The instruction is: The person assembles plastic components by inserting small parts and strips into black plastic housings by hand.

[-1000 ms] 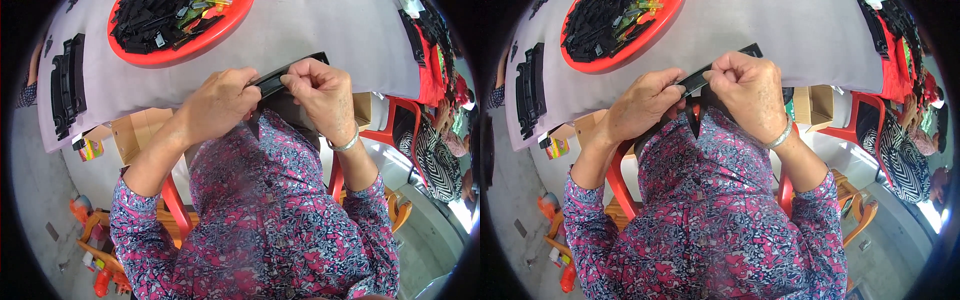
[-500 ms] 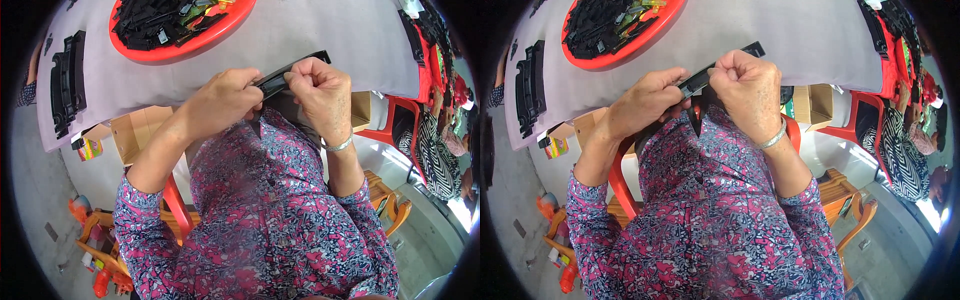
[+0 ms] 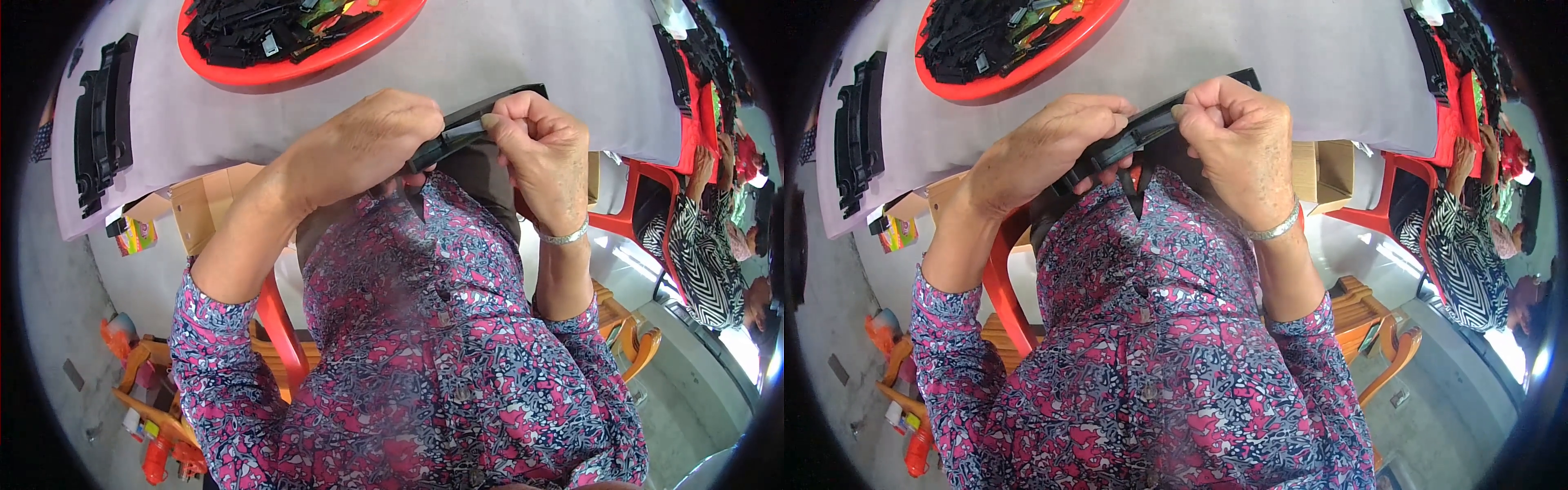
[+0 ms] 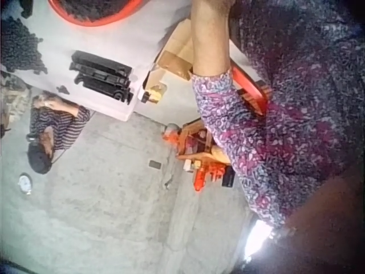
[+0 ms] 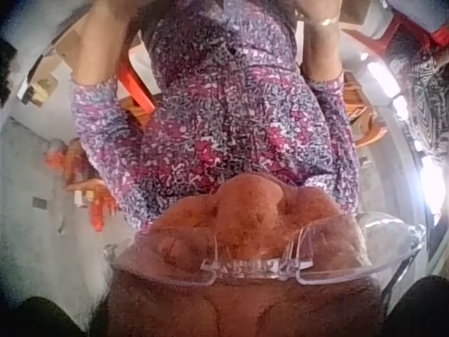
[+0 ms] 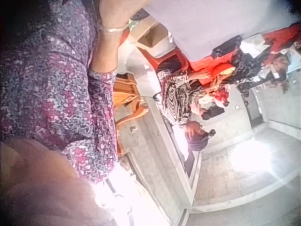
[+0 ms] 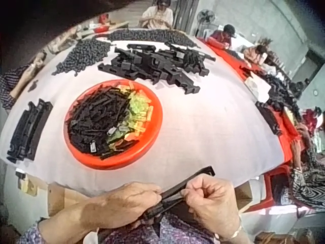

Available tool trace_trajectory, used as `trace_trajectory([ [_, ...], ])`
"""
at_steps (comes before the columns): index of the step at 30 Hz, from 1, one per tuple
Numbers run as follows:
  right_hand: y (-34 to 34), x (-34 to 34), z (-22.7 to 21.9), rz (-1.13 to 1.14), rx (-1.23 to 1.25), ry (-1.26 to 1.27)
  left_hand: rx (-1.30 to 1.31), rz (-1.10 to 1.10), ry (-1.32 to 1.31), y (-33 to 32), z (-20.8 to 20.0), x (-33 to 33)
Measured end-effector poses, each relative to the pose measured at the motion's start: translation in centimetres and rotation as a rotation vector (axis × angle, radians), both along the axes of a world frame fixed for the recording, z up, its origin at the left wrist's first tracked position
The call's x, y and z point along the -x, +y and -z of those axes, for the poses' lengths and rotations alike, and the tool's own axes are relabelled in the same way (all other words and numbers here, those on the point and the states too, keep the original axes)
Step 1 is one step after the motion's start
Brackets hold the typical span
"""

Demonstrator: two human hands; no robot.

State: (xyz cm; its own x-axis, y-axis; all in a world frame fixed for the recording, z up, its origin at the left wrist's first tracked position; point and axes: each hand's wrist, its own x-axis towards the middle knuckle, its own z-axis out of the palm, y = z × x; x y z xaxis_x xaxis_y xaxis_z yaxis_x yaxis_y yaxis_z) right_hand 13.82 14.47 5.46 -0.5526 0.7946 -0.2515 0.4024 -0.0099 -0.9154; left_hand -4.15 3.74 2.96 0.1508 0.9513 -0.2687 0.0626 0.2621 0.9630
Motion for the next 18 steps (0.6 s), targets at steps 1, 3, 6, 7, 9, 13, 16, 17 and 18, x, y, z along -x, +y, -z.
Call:
trace_trajectory([
  [1, -0.05, 0.06, 0.01, 0.013, 0.005, 0.002, 0.003, -0.038, -0.033, -0.03, 0.0, -0.07],
  [3, 0.33, -0.09, 0.19, -0.01, 0.008, 0.009, -0.035, -0.013, -0.018, 0.1, 0.12, 0.07],
  [6, 0.56, -0.02, -0.13, -0.043, 0.004, -0.007, -0.084, 0.012, 0.018, 0.02, -0.04, 0.17],
  [7, 0.6, 0.02, -0.24, -0.054, -0.001, -0.029, -0.094, 0.012, 0.039, 0.03, -0.14, 0.19],
  [9, 0.45, 0.08, -0.22, -0.034, 0.0, -0.029, -0.079, 0.061, 0.041, 0.4, -0.35, 0.66],
  [13, 0.67, -0.32, -0.4, -0.016, 0.075, -0.012, -0.147, -0.038, 0.05, -0.24, -0.03, 0.01],
  [16, 0.55, -0.18, -0.24, -0.01, 0.024, -0.013, -0.127, -0.027, 0.065, -0.02, -0.13, 0.0],
  [17, 0.49, -0.17, -0.28, -0.011, 0.023, -0.013, -0.128, -0.028, 0.065, 0.03, -0.2, 0.09],
  [18, 0.39, -0.18, -0.33, 0.0, 0.039, -0.01, -0.106, 0.02, 0.042, 0.1, -0.26, 0.22],
])
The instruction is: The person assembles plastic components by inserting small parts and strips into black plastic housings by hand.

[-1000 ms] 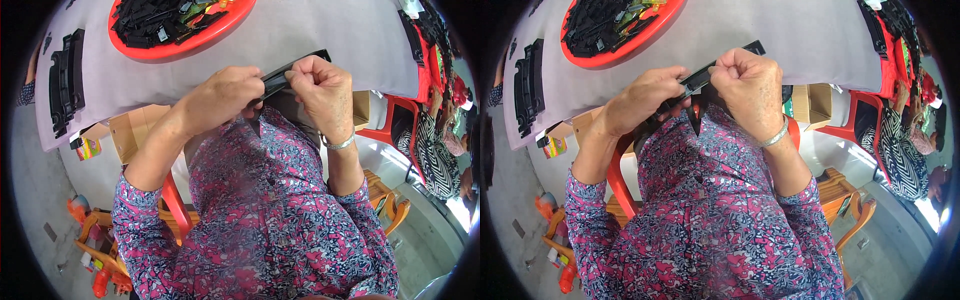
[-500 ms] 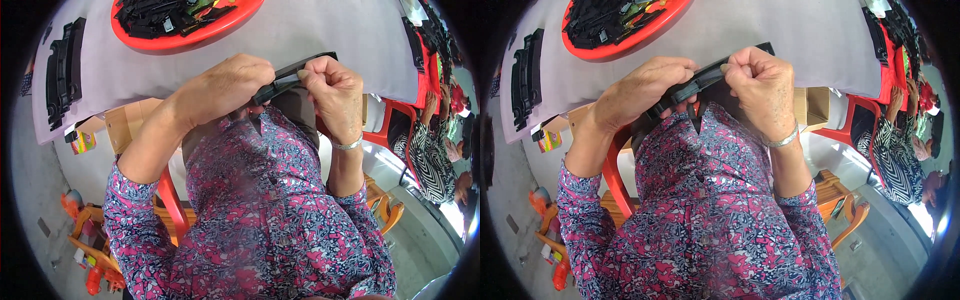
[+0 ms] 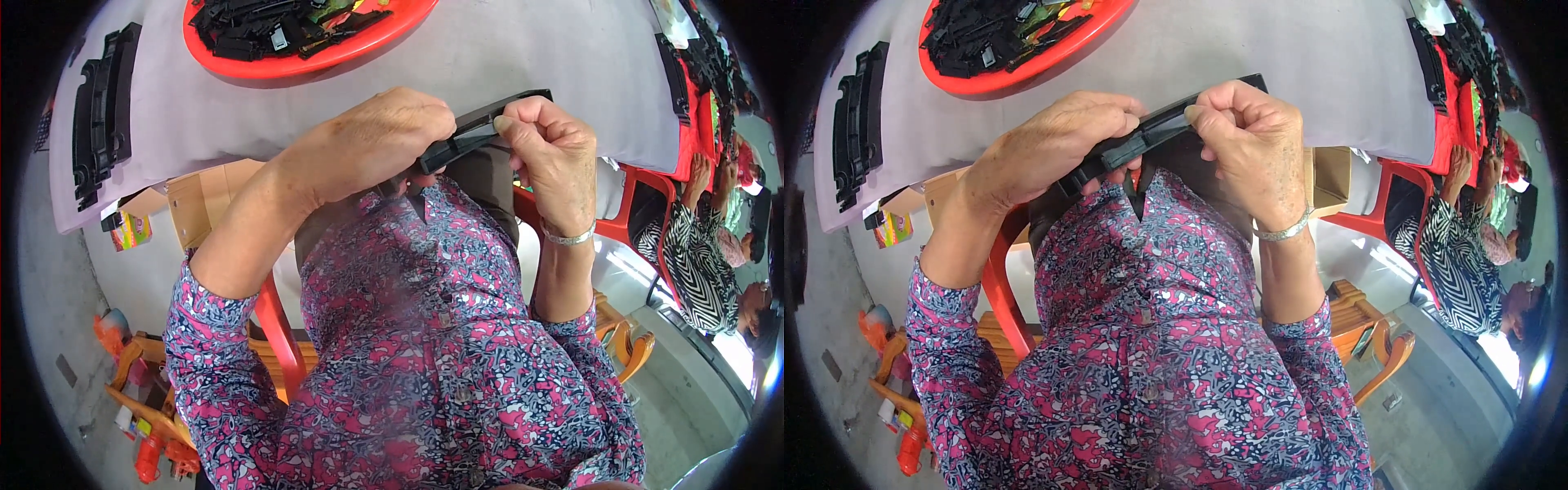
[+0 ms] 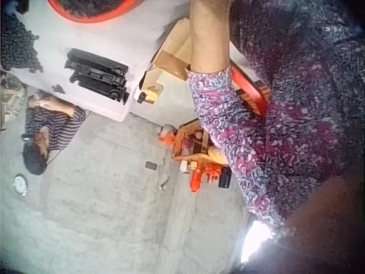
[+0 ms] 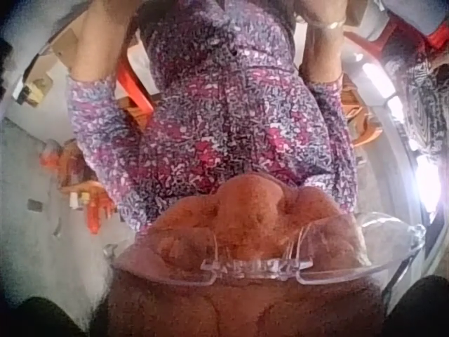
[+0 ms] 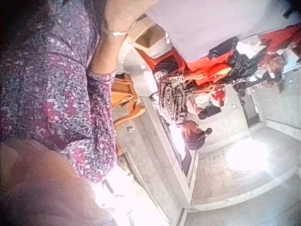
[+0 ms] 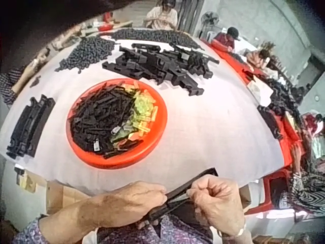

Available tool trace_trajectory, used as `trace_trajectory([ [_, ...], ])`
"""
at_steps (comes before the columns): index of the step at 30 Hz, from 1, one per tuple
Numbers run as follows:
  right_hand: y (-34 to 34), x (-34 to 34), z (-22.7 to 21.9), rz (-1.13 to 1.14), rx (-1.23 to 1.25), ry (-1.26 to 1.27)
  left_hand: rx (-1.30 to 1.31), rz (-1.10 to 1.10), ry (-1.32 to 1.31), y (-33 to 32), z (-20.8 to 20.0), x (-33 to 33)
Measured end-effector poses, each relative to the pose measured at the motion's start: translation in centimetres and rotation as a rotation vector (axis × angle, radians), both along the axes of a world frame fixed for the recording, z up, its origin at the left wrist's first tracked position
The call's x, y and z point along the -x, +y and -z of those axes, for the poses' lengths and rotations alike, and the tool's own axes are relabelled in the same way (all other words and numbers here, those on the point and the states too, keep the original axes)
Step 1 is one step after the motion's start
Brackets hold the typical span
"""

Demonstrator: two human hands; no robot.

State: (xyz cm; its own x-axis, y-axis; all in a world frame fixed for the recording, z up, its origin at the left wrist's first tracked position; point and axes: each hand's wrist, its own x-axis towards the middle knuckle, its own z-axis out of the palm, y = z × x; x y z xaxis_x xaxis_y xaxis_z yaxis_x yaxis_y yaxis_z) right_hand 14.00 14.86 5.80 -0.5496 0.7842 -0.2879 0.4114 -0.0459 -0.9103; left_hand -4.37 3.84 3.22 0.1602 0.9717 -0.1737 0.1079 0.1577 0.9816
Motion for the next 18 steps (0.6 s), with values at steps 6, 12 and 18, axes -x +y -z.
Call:
trace_trajectory([
  [6, -0.2, -0.2, 0.6, 0.01, -0.036, 0.036, -0.04, 0.007, 0.031, -0.1, -0.1, -0.2],
  [12, -0.6, 0.1, 0.5, 0.042, -0.059, 0.022, -0.037, -0.018, -0.051, -0.2, 0.7, -0.3],
  [18, -0.4, 0.0, 0.6, 0.047, -0.049, 0.031, 0.112, -0.057, -0.159, -0.3, 0.4, -0.5],
])
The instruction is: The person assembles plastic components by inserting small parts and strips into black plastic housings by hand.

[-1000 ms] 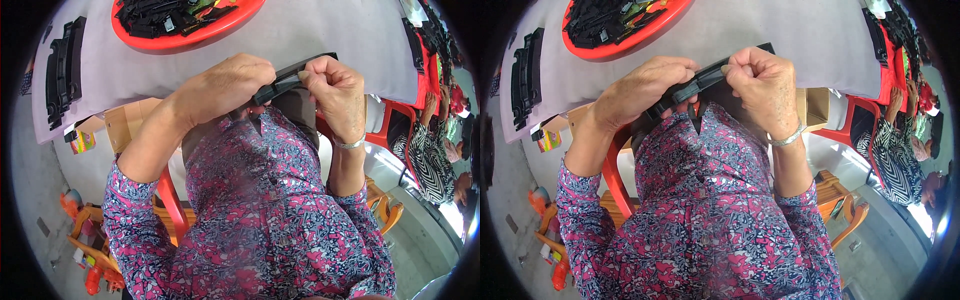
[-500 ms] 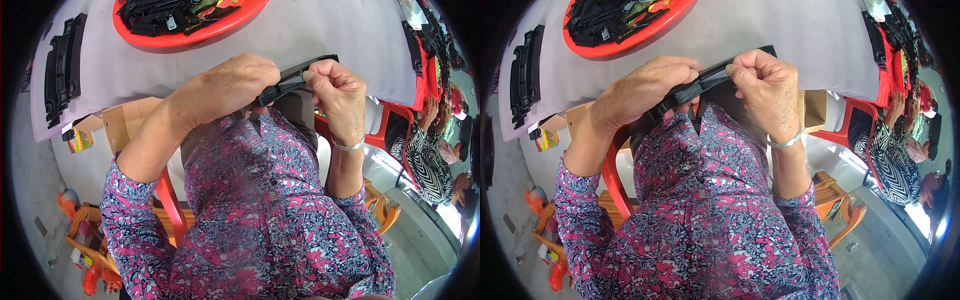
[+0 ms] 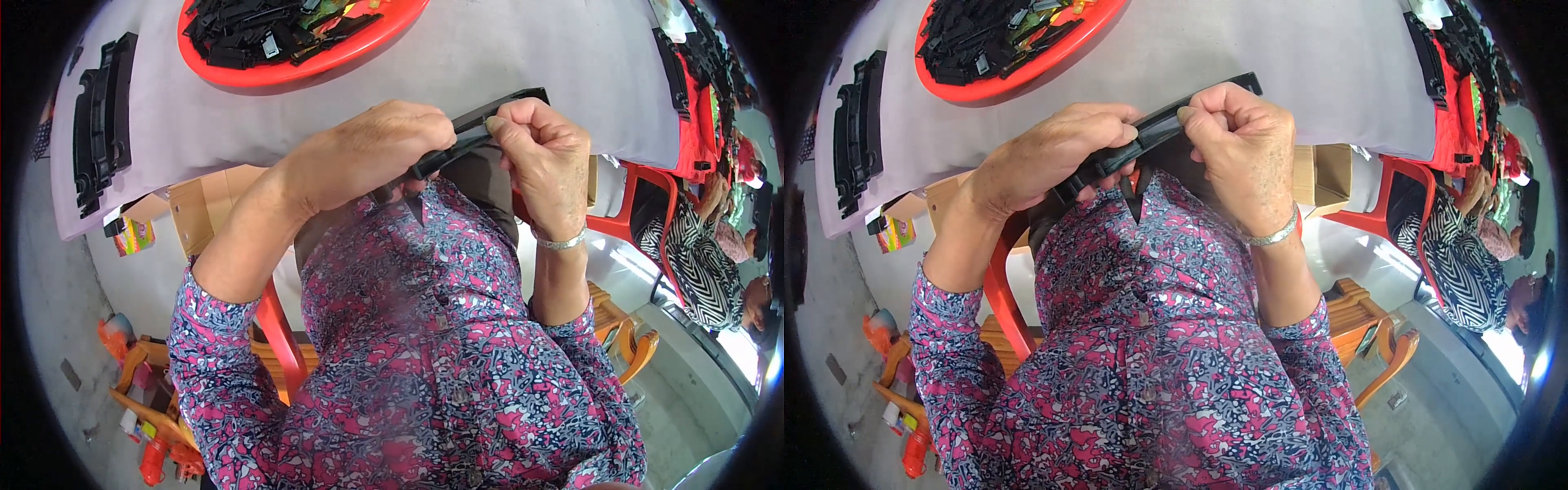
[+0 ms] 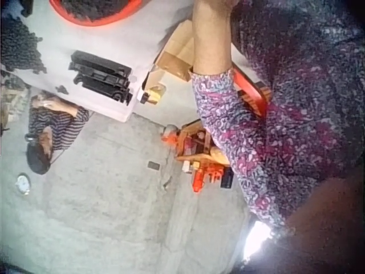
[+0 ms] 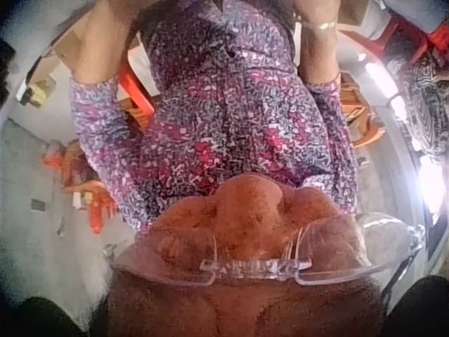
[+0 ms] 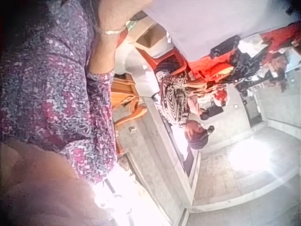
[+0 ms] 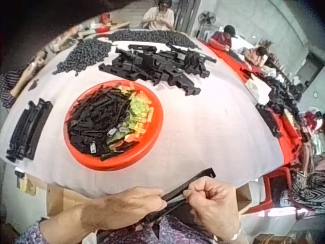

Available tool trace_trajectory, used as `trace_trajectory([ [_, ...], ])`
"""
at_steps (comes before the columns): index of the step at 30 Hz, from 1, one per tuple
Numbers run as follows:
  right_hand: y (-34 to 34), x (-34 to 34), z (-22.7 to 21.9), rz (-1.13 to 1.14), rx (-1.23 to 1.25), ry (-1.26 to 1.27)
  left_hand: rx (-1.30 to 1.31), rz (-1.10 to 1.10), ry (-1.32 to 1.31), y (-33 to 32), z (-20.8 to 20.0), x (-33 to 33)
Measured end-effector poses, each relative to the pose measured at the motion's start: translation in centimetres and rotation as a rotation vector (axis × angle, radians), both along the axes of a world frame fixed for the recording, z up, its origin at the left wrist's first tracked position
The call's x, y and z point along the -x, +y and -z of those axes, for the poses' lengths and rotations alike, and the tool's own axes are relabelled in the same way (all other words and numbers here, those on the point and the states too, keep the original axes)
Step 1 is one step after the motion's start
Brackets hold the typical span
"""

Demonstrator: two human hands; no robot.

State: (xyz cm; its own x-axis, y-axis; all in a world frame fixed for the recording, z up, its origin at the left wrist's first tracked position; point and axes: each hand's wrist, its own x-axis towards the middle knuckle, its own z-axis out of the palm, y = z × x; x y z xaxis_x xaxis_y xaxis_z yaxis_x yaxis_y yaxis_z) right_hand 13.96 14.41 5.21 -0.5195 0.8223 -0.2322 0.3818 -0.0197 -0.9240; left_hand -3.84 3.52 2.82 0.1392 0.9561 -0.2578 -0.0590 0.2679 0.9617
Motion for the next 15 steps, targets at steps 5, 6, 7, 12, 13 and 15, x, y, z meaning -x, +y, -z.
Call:
trace_trajectory([
  [5, 0.3, 0.0, 0.3, -0.014, 0.01, 0.016, 0.138, 0.021, -0.127, 0.3, 0.1, 0.3],
  [6, 0.3, 0.0, 0.2, -0.015, 0.006, 0.008, 0.215, -0.003, -0.172, 0.4, -0.2, 0.3],
  [7, 0.3, 0.0, 0.2, -0.015, 0.002, 0.0, 0.292, -0.028, -0.216, 0.5, -0.4, 0.3],
  [12, 0.5, 0.0, 0.1, -0.015, 0.025, -0.001, 0.317, -0.045, -0.197, 0.6, -1.1, 0.1],
  [13, 0.5, -0.1, 0.1, -0.017, 0.026, -0.003, 0.323, -0.056, -0.184, 0.5, -1.2, 0.1],
  [15, 0.6, -0.1, -0.1, -0.016, 0.035, -0.003, 0.299, -0.054, -0.171, 0.5, -1.4, 0.1],
])
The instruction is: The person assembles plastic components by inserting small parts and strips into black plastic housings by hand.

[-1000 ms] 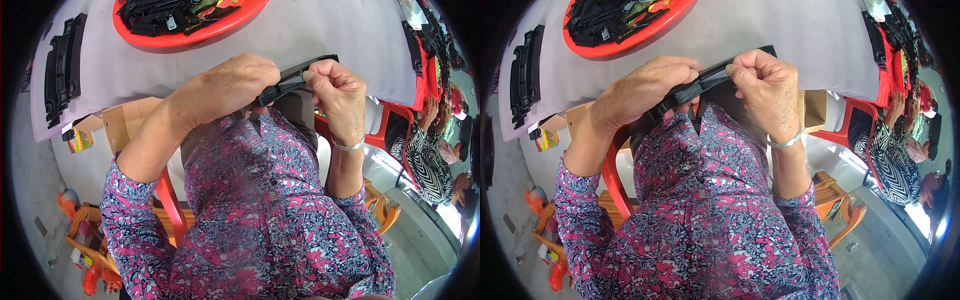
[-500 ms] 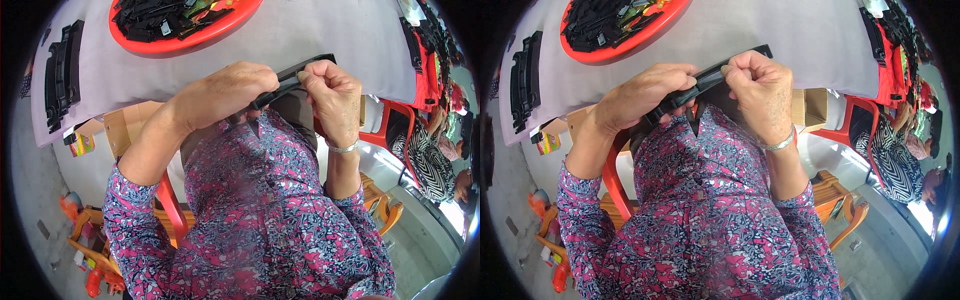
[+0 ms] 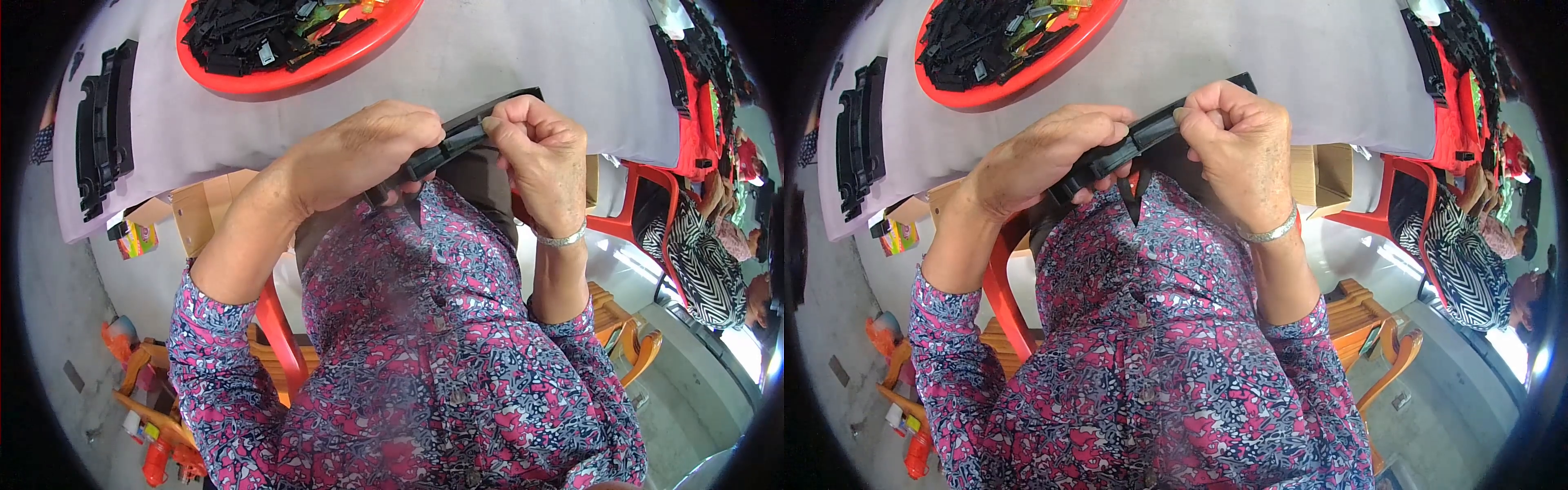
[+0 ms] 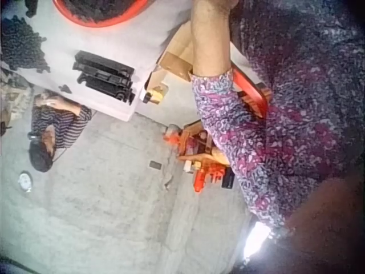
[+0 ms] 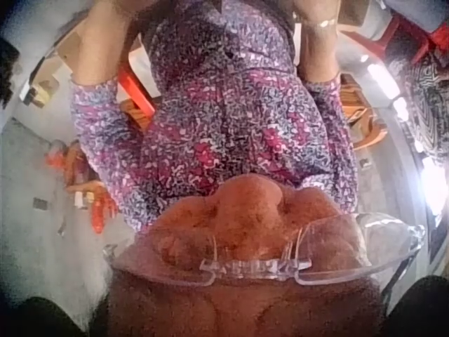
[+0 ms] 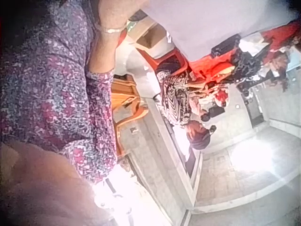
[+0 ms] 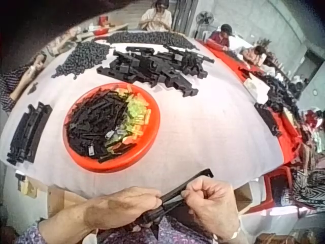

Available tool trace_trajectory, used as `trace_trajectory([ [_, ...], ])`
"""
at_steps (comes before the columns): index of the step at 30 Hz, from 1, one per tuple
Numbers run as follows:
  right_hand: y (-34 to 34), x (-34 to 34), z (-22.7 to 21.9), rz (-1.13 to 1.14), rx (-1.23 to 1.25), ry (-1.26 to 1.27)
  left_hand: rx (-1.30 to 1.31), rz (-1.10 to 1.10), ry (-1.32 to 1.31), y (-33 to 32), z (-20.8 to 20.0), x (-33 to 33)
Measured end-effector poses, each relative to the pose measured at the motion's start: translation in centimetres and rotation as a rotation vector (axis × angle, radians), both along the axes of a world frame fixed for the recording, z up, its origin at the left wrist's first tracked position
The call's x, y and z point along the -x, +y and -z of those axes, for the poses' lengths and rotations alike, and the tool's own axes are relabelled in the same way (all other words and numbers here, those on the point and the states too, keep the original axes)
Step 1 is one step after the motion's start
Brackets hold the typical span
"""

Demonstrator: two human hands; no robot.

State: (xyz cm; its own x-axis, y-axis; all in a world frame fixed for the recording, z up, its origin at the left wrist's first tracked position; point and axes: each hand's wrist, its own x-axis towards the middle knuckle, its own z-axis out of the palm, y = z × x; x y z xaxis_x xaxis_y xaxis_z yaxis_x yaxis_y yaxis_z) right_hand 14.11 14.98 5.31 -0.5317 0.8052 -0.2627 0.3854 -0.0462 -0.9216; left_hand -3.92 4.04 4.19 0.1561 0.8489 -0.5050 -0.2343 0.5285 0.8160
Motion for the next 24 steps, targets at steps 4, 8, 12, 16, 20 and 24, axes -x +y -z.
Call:
trace_trajectory([
  [4, 0.1, -0.1, -0.3, 0.01, 0.012, -0.007, -0.019, 0.057, 0.006, 0.4, -0.5, 0.2],
  [8, 0.1, -0.3, -0.6, 0.025, 0.047, 0.006, -0.07, 0.081, 0.04, 0.3, -0.8, 0.0],
  [12, 0.0, -0.7, -0.3, 0.047, 0.045, 0.062, -0.44, 0.071, 0.332, 0.1, -0.1, -0.3],
  [16, 0.1, -1.0, -0.2, 0.043, 0.028, 0.054, -0.404, 0.038, 0.321, 0.1, -0.1, -0.7],
  [20, 0.0, -0.8, -0.1, 0.047, 0.026, 0.059, -0.147, 0.067, 0.156, 0.6, -1.0, -0.5],
  [24, 0.0, -0.7, -0.3, 0.05, 0.051, 0.049, 0.0, 0.044, 0.08, 0.6, -1.2, -0.5],
])
